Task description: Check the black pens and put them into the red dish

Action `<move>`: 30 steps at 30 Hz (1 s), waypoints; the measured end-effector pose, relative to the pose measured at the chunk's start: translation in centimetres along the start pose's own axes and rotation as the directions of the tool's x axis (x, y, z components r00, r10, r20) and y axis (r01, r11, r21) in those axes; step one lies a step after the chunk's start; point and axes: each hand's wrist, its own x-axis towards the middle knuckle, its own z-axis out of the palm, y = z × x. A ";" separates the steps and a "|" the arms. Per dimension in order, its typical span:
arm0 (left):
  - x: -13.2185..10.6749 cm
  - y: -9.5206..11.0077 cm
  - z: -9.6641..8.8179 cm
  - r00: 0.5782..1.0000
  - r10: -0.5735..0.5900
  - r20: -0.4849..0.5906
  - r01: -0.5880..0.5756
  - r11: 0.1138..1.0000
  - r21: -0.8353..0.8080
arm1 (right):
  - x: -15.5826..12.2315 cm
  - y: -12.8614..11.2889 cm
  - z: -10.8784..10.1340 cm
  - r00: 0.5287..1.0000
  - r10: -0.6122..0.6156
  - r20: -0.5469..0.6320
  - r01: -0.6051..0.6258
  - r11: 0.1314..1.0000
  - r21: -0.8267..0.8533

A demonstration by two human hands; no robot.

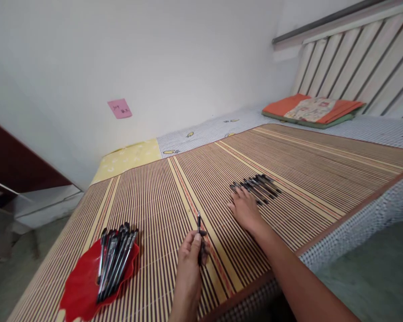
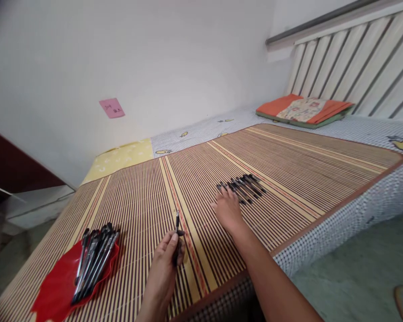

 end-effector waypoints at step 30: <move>0.1 0.1 0.1 0.998 -0.057 0.022 0.055 0.996 0.070 | -1.9 -4.9 -2.8 0.980 0.102 0.174 -0.165 -0.086 0.982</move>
